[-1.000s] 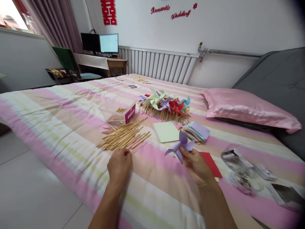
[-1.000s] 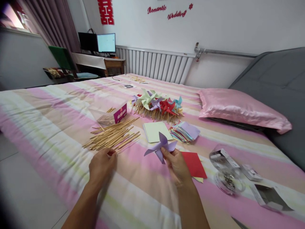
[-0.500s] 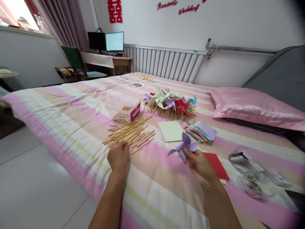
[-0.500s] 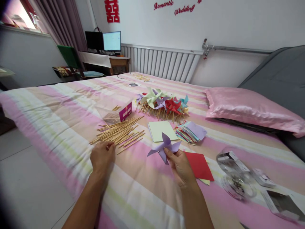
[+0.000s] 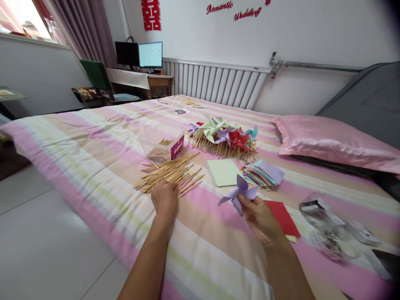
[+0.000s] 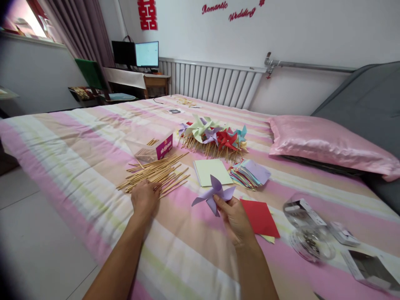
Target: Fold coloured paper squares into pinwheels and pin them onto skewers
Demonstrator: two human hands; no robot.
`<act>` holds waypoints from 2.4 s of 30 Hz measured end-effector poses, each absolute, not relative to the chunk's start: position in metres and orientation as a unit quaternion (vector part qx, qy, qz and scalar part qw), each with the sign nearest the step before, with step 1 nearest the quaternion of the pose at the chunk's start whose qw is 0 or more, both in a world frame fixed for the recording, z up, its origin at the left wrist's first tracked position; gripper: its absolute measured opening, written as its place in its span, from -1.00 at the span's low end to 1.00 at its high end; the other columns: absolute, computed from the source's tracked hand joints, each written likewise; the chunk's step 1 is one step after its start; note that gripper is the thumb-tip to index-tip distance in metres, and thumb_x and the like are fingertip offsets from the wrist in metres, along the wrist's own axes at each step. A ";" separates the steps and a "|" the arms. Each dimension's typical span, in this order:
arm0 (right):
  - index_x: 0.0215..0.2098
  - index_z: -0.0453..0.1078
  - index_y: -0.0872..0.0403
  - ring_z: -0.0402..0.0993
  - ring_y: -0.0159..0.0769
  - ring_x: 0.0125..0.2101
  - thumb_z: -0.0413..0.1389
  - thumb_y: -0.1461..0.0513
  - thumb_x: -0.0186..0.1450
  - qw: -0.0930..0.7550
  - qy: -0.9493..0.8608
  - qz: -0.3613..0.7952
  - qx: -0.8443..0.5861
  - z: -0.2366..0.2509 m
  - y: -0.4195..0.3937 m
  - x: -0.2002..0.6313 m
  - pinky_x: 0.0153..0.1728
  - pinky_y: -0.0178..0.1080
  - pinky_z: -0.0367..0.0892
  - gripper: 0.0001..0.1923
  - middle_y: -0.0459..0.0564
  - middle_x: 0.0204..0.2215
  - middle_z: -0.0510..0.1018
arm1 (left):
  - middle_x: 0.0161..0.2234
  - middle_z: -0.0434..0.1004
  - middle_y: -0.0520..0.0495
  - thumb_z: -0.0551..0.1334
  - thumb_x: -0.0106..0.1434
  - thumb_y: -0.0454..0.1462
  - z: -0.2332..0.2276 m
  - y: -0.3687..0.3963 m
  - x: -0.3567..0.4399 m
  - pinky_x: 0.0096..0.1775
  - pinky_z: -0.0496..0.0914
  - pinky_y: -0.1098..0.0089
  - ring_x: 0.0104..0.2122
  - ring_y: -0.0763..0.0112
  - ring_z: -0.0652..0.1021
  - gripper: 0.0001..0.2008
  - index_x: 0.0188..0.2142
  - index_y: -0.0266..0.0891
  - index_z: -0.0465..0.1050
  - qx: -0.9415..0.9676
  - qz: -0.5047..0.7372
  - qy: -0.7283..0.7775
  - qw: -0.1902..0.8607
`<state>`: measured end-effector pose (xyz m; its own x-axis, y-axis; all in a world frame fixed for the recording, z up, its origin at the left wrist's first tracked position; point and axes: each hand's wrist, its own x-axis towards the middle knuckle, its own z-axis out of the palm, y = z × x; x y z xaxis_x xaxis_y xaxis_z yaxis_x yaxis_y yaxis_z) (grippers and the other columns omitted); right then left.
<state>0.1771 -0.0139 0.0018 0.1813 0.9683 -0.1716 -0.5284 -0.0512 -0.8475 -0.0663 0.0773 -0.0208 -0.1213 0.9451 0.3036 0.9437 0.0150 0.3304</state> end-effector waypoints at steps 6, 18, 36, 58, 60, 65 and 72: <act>-0.35 0.53 0.08 0.52 -0.35 -0.29 0.36 0.25 -0.02 0.645 -0.247 0.585 -0.425 0.007 -0.015 0.173 -0.25 -0.35 0.40 -0.76 -0.06 -0.35 0.62 | -0.39 0.50 -0.13 0.18 0.14 -0.20 -0.022 0.078 -0.063 -0.23 0.20 0.26 -0.28 0.16 0.43 -0.79 -0.40 -0.15 0.61 0.647 0.219 0.730 -0.009; -0.34 0.53 0.07 0.51 -0.34 -0.30 0.37 0.21 -0.03 0.652 -0.258 0.569 -0.430 0.004 -0.014 0.173 -0.24 -0.32 0.39 -0.72 -0.08 -0.36 0.62 | -0.41 0.44 -0.15 0.12 0.14 -0.28 -0.018 0.073 -0.064 -0.21 0.26 0.25 -0.25 0.14 0.42 -0.80 -0.47 -0.23 0.52 0.629 0.291 0.720 0.034; -0.47 0.46 0.05 0.34 -0.36 -0.47 0.29 0.15 0.10 0.635 -0.506 0.448 -0.374 0.034 -0.035 0.191 -0.47 -0.32 0.23 -0.85 -0.09 -0.49 0.44 | -0.45 0.57 -0.08 0.31 0.07 -0.08 0.002 0.007 -0.007 -0.38 0.33 0.44 -0.45 0.42 0.50 -0.71 -0.39 -0.29 0.42 0.522 0.386 0.377 0.661; -0.33 0.50 -0.05 0.51 -0.21 -0.23 0.17 0.26 0.22 0.654 -0.592 0.278 -0.381 0.052 -0.048 0.175 -0.14 -0.14 0.37 -0.92 -0.03 -0.35 0.58 | -0.53 0.55 -0.08 0.33 0.04 -0.09 0.007 0.001 -0.002 -0.46 0.34 0.45 -0.53 0.41 0.51 -0.71 -0.42 -0.30 0.45 0.537 0.348 0.314 0.702; -0.33 0.50 -0.05 0.51 -0.20 -0.23 0.18 0.25 0.22 0.656 -0.589 0.279 -0.380 0.052 -0.048 0.174 -0.14 -0.14 0.37 -0.93 -0.02 -0.36 0.58 | -0.52 0.55 -0.09 0.33 0.04 -0.07 0.008 0.001 -0.003 -0.46 0.34 0.44 -0.52 0.40 0.51 -0.69 -0.41 -0.30 0.45 0.539 0.346 0.313 0.702; -0.35 0.49 -0.03 0.51 -0.21 -0.27 0.18 0.22 0.21 0.657 -0.588 0.272 -0.387 0.052 -0.047 0.171 -0.18 -0.14 0.38 -0.96 -0.01 -0.38 0.58 | -0.53 0.52 -0.07 0.29 0.07 -0.05 0.011 0.000 -0.004 -0.42 0.34 0.41 -0.52 0.40 0.47 -0.68 -0.44 -0.29 0.45 0.559 0.343 0.288 0.697; -0.38 0.48 -0.02 0.50 -0.23 -0.32 0.19 0.21 0.20 0.660 -0.583 0.262 -0.395 0.050 -0.047 0.170 -0.26 -0.18 0.40 -0.97 -0.01 -0.40 0.57 | -0.54 0.44 -0.03 0.22 0.16 -0.04 0.012 -0.003 -0.006 -0.40 0.30 0.43 -0.51 0.44 0.42 -0.68 -0.46 -0.28 0.42 0.584 0.325 0.243 0.703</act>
